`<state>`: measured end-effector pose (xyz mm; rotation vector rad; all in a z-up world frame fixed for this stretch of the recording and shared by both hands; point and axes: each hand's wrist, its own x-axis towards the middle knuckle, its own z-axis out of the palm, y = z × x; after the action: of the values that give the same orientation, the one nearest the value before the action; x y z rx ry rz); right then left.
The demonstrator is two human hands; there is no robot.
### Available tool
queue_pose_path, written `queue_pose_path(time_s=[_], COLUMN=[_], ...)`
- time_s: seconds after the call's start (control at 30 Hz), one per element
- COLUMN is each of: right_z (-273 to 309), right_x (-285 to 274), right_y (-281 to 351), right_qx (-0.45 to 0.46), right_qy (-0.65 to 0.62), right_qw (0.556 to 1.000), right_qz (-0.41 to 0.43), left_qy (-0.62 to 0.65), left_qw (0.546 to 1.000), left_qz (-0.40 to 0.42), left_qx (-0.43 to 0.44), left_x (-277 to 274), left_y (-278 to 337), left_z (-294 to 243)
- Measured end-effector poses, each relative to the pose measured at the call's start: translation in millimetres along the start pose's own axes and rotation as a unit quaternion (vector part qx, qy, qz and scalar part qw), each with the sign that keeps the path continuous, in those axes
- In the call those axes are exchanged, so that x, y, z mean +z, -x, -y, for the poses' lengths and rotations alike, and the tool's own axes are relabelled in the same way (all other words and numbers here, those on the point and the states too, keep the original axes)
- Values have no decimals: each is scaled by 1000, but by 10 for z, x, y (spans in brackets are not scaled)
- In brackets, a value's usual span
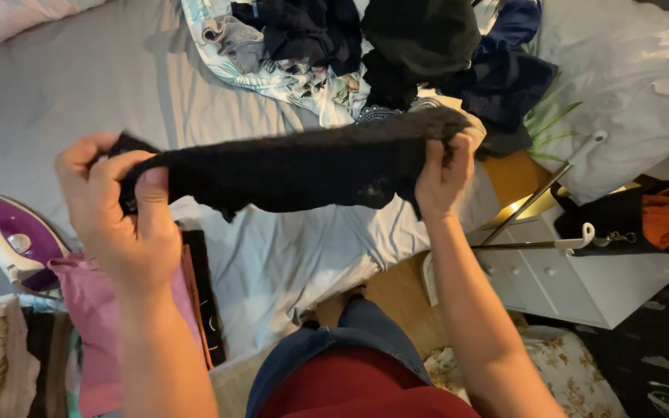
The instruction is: The person folds a black garment and a dark blue shirt on a bed. They smooth and fold each item into a neat rectangle and place them on a growing stack of folded clothes.
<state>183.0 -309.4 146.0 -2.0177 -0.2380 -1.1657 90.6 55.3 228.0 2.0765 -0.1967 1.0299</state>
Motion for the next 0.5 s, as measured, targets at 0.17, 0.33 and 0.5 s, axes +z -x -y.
queue_pose_path(time_s=[0.17, 0.33, 0.5], right_z=[-508, -679, -435], right_x=[-46, -247, -833], right_y=[182, 339, 200], right_qx=[-37, 126, 47], right_qy=[97, -23, 41], right_qw=[991, 988, 997], right_qz=[-81, -81, 53], left_qy=[57, 28, -4], left_qw=[998, 997, 995], left_qz=[21, 28, -55], left_qx=[-23, 63, -84], left_x=[-4, -12, -259], left_y=[1, -1, 468], left_z=[-135, -315, 72])
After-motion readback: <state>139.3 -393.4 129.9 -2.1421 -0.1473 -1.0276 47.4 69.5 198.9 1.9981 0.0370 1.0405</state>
